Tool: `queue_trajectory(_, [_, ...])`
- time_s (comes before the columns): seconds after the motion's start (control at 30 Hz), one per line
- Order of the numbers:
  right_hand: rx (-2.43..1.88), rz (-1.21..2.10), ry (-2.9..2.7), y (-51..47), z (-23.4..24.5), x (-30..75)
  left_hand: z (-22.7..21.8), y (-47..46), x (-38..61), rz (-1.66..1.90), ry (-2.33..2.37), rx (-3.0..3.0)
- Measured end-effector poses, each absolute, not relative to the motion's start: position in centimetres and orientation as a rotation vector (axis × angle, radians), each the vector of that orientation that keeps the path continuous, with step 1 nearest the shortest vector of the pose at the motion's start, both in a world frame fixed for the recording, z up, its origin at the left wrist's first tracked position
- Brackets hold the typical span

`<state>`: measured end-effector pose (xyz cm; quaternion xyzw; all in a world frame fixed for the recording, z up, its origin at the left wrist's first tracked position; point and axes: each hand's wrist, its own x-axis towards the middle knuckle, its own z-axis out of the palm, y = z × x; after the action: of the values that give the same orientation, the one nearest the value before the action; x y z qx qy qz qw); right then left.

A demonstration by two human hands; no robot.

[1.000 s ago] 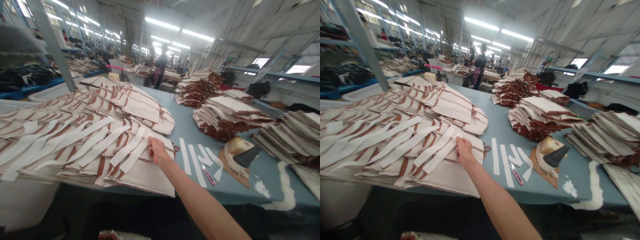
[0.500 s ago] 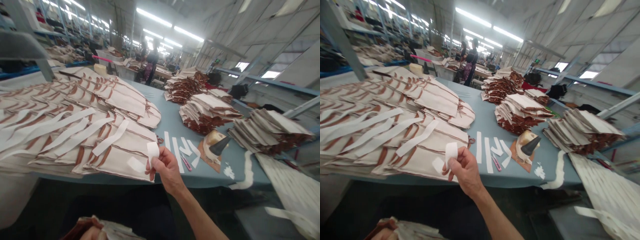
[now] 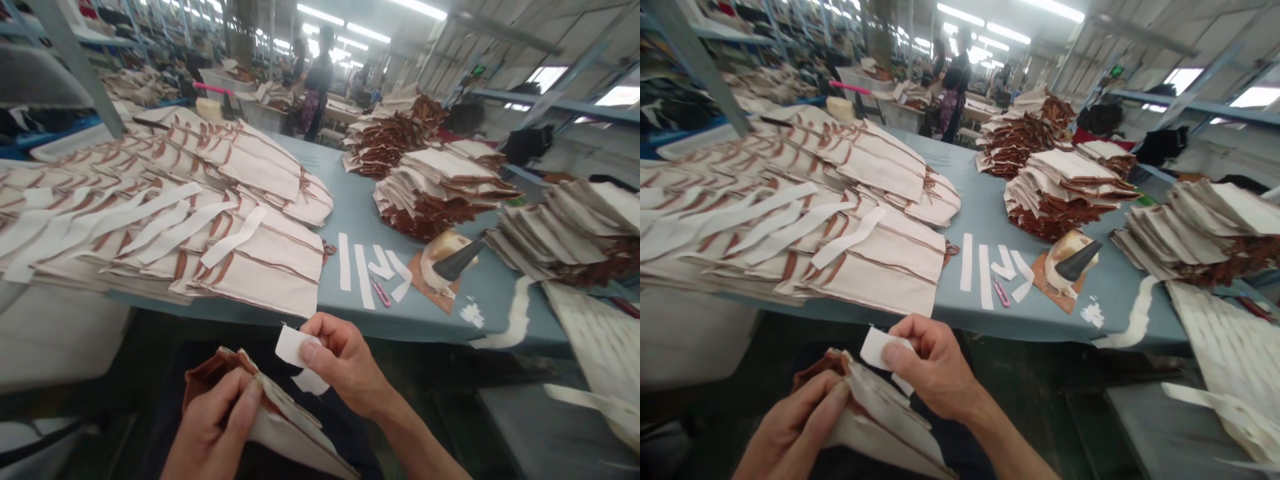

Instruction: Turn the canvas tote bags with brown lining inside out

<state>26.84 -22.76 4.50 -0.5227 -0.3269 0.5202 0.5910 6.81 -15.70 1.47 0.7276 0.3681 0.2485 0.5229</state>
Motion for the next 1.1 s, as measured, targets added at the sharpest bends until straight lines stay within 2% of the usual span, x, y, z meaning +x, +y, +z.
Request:
queue_trajectory(0.2, [-1.225, 1.333, -0.710, -23.9, 4.6, 25.5, 3.1, -16.1, 6.6, 0.566, 0.926, 1.633])
queue_trajectory(0.47, [-1.335, 1.466, -0.605, -25.0, 4.0, 24.0, 2.8, -16.5, 6.1, 0.519, 1.009, 1.533])
queue_trajectory(0.77, [-1.376, 1.342, -0.670, -25.3, 3.7, 23.4, 3.3, -17.5, 6.2, 0.657, 1.200, 1.478])
queue_trajectory(0.97, [-1.346, 1.315, -0.761, -25.0, 3.8, 23.5, 3.8, -17.6, 6.4, 0.438, 1.059, 1.246])
queue_trajectory(1.1, [-1.368, 1.324, -0.776, -24.9, 3.4, 23.3, 4.1, -17.6, 6.7, 0.451, 1.058, 1.236])
